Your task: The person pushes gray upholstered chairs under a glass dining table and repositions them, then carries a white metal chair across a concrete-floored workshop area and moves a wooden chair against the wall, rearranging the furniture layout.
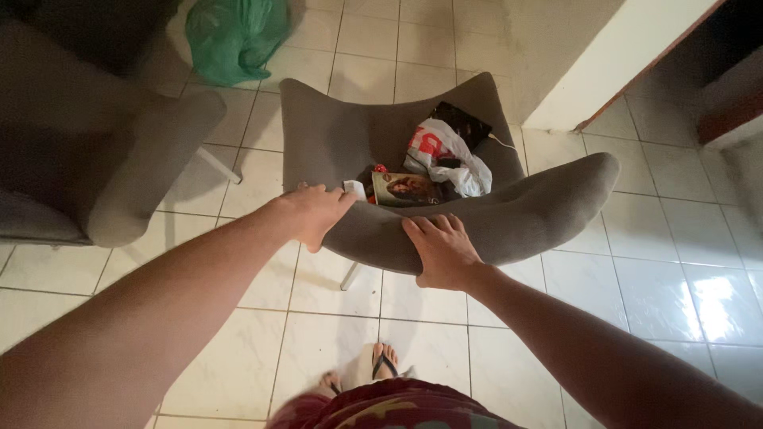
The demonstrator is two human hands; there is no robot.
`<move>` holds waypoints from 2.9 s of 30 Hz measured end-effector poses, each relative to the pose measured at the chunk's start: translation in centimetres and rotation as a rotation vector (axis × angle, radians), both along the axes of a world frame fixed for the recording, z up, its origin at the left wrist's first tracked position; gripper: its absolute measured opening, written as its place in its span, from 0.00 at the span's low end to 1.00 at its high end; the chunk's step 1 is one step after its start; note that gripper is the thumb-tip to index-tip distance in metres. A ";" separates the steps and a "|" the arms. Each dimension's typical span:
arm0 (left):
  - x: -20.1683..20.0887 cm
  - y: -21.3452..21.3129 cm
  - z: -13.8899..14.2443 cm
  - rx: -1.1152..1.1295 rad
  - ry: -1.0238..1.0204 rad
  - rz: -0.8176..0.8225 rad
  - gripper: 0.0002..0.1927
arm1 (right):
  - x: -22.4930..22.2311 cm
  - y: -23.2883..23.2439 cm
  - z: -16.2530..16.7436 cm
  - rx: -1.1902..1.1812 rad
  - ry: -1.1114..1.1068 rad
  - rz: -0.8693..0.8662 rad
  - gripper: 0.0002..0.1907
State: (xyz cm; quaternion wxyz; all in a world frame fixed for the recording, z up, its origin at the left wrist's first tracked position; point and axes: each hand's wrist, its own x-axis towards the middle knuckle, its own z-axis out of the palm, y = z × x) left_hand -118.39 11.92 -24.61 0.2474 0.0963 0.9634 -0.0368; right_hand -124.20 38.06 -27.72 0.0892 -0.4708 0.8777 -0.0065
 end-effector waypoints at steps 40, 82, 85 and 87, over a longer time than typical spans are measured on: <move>14.4 14.2 -0.4 0.285 -0.096 0.093 0.73 | -2.0 20.2 2.6 -0.135 0.161 0.235 0.56; -10.0 23.7 -5.0 0.564 0.142 0.492 0.67 | -22.3 14.8 0.3 -0.073 -0.257 0.322 0.46; -18.0 25.2 -7.7 0.628 0.205 0.373 0.63 | -28.5 18.8 -1.2 -0.066 -0.496 0.316 0.40; -24.5 26.4 -9.2 0.606 0.237 0.324 0.63 | -33.3 21.4 -2.1 -0.046 -0.485 0.266 0.36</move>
